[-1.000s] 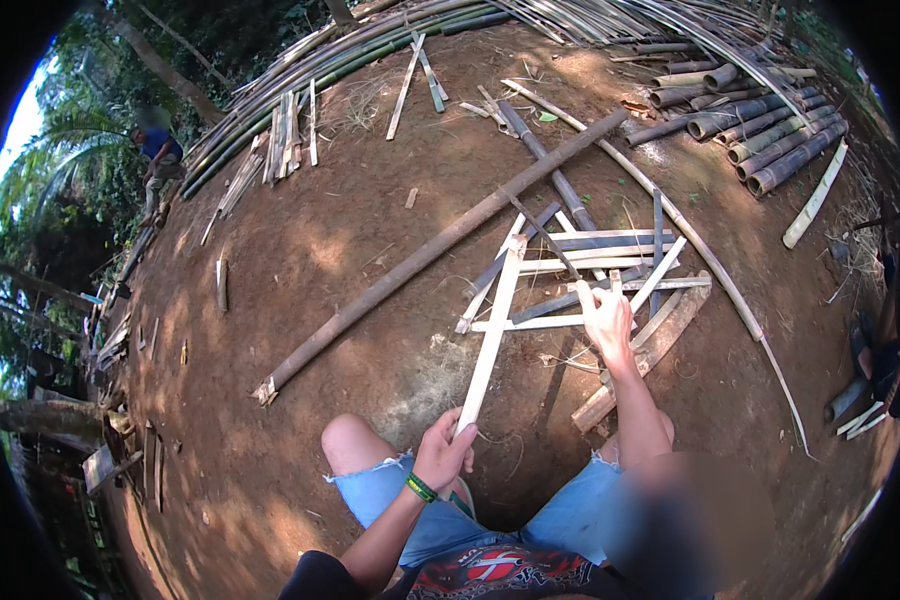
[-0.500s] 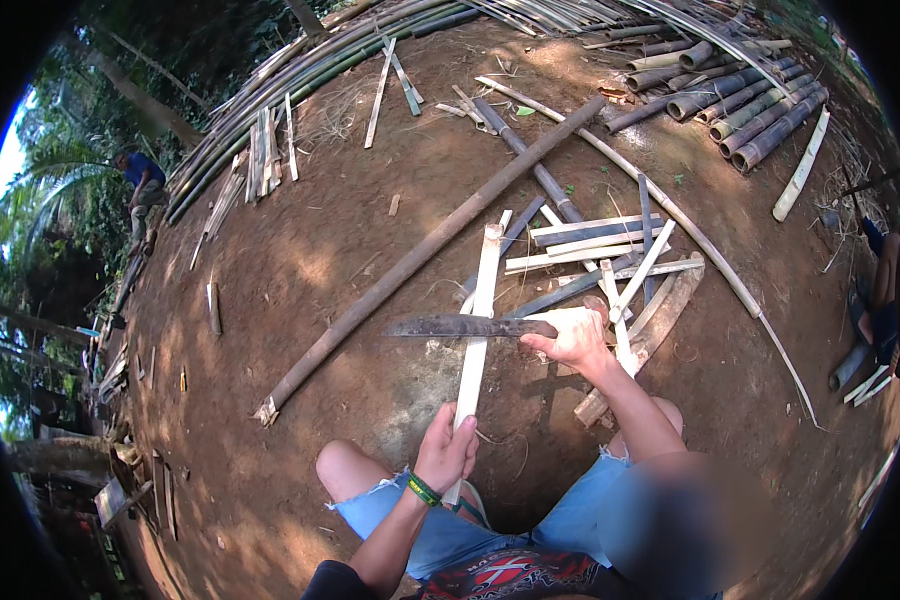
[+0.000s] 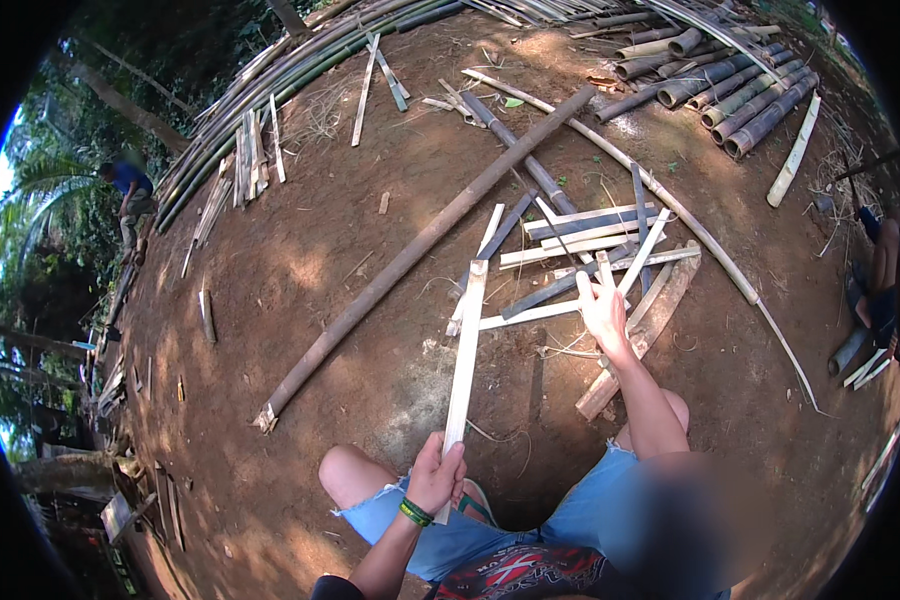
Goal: The person sits on the ground and uses a machete to split bamboo poles into smaller strips. They repeatedly strike the bamboo against a wooden log to separate the sections and then use the blade to shave and refine the edges of the resulting pieces.
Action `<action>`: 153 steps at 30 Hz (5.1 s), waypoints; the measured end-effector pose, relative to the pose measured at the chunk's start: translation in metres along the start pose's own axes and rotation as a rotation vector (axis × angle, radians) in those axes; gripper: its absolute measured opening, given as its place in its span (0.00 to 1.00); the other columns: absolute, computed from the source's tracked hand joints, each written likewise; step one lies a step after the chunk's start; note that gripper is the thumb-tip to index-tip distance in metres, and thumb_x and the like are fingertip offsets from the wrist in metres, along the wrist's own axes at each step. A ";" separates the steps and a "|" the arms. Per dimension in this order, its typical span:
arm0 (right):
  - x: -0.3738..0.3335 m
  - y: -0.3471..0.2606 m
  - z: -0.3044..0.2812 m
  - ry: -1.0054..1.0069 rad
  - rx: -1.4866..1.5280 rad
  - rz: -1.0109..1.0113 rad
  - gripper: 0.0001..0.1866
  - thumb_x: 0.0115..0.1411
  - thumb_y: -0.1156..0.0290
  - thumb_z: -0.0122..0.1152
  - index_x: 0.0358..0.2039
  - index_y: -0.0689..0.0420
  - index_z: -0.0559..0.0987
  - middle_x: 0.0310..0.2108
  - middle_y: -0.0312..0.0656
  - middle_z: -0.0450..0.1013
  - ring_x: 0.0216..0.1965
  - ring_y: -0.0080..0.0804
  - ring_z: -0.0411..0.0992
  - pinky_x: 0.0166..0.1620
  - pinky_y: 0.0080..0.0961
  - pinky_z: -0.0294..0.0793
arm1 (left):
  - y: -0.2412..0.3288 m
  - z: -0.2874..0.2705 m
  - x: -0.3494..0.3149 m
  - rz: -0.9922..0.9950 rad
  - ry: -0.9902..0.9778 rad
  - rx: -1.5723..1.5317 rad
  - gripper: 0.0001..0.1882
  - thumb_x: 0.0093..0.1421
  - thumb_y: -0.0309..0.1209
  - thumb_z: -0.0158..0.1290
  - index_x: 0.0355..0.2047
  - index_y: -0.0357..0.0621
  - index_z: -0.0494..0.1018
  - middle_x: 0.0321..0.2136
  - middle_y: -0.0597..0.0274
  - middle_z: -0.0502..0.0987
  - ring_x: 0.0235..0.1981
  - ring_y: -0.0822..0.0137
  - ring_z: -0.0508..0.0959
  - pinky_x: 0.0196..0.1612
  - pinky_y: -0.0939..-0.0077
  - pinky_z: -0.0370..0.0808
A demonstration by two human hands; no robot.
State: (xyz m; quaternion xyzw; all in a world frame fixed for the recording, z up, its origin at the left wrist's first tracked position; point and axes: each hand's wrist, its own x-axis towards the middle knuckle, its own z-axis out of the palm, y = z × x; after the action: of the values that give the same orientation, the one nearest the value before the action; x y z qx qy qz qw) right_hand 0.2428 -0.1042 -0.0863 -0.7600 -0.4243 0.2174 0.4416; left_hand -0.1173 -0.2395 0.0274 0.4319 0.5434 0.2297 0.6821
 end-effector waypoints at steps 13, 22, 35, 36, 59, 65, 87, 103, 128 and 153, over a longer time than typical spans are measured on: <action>-0.095 -0.075 0.020 -0.706 0.546 0.044 0.18 0.55 0.62 0.76 0.40 0.62 0.86 0.15 0.23 0.65 0.17 0.10 0.60 0.21 0.17 0.55 | 0.018 0.048 0.169 0.564 0.431 -0.701 0.09 0.72 0.34 0.51 0.47 0.47 0.66 0.40 0.59 0.83 0.38 0.76 0.76 0.44 0.77 0.71; -0.058 -0.065 -0.013 -0.691 0.533 -0.034 0.12 0.55 0.65 0.75 0.29 0.61 0.85 0.17 0.32 0.73 0.17 0.14 0.66 0.21 0.19 0.60 | 0.020 0.026 0.123 0.530 0.042 -0.628 0.15 0.66 0.26 0.49 0.53 0.42 0.68 0.50 0.54 0.75 0.44 0.66 0.76 0.47 0.64 0.80; -0.005 -0.051 -0.073 -0.790 0.186 -0.248 0.14 0.51 0.62 0.75 0.35 0.58 0.87 0.25 0.33 0.79 0.27 0.19 0.73 0.34 0.22 0.71 | 0.057 -0.048 0.049 -0.230 -0.896 -0.472 0.38 0.69 0.43 0.49 0.68 0.29 0.47 0.37 0.40 0.77 0.35 0.49 0.84 0.39 0.60 0.85; -0.007 -0.048 -0.067 -0.656 0.286 -0.230 0.16 0.52 0.62 0.74 0.37 0.58 0.86 0.25 0.34 0.79 0.27 0.19 0.72 0.34 0.23 0.71 | 0.058 -0.041 0.046 -0.218 -0.836 -0.402 0.35 0.70 0.40 0.48 0.68 0.33 0.48 0.36 0.43 0.77 0.32 0.52 0.84 0.36 0.63 0.86; -0.045 -0.059 0.011 -0.257 -0.121 -0.519 0.07 0.46 0.65 0.64 0.20 0.54 0.79 0.16 0.46 0.73 0.21 0.47 0.74 0.28 0.41 0.73 | 0.042 0.054 0.058 0.032 -0.156 -0.362 0.24 0.77 0.39 0.35 0.70 0.57 0.51 0.21 0.64 0.68 0.09 0.73 0.65 0.11 0.79 0.63; -0.039 -0.044 0.026 -0.381 -0.187 -0.401 0.09 0.50 0.65 0.61 0.23 0.56 0.80 0.15 0.46 0.73 0.19 0.46 0.74 0.28 0.42 0.73 | 0.026 0.043 0.052 -0.032 -0.209 -0.389 0.30 0.77 0.40 0.36 0.75 0.60 0.42 0.21 0.65 0.67 0.10 0.74 0.65 0.12 0.80 0.63; -0.071 -0.044 0.034 -0.427 -0.190 -0.561 0.09 0.42 0.63 0.64 0.22 0.54 0.81 0.19 0.51 0.75 0.24 0.52 0.77 0.34 0.44 0.76 | 0.025 0.035 0.045 -0.025 -0.213 -0.410 0.30 0.76 0.39 0.37 0.75 0.60 0.41 0.21 0.65 0.66 0.10 0.75 0.63 0.13 0.81 0.63; -0.066 -0.052 0.030 -0.259 0.001 -0.506 0.10 0.51 0.68 0.63 0.35 0.55 0.83 0.20 0.50 0.76 0.22 0.51 0.76 0.30 0.39 0.76 | 0.021 0.042 0.085 0.173 0.064 -0.177 0.27 0.77 0.38 0.34 0.74 0.54 0.48 0.19 0.64 0.71 0.13 0.73 0.71 0.17 0.78 0.72; -0.088 -0.066 0.035 -0.377 0.033 -0.570 0.15 0.44 0.73 0.61 0.35 0.52 0.81 0.21 0.49 0.76 0.25 0.50 0.77 0.31 0.43 0.74 | 0.008 0.043 0.105 -0.128 -0.239 -0.976 0.22 0.77 0.46 0.30 0.68 0.65 0.57 0.12 0.69 0.60 0.08 0.75 0.60 0.11 0.81 0.59; 0.006 0.000 0.015 -0.028 -0.151 -0.079 0.13 0.61 0.64 0.60 0.30 0.63 0.82 0.23 0.56 0.76 0.28 0.55 0.78 0.34 0.44 0.74 | -0.023 0.026 0.035 -0.041 -0.475 -1.220 0.27 0.74 0.53 0.35 0.65 0.54 0.60 0.23 0.69 0.62 0.13 0.78 0.62 0.15 0.85 0.62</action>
State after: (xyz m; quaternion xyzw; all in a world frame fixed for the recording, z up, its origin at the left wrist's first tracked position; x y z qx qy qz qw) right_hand 0.2357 -0.0924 -0.0937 -0.7706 -0.4755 0.1778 0.3854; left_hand -0.0858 -0.2331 -0.0101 -0.0042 0.1582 0.3823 0.9104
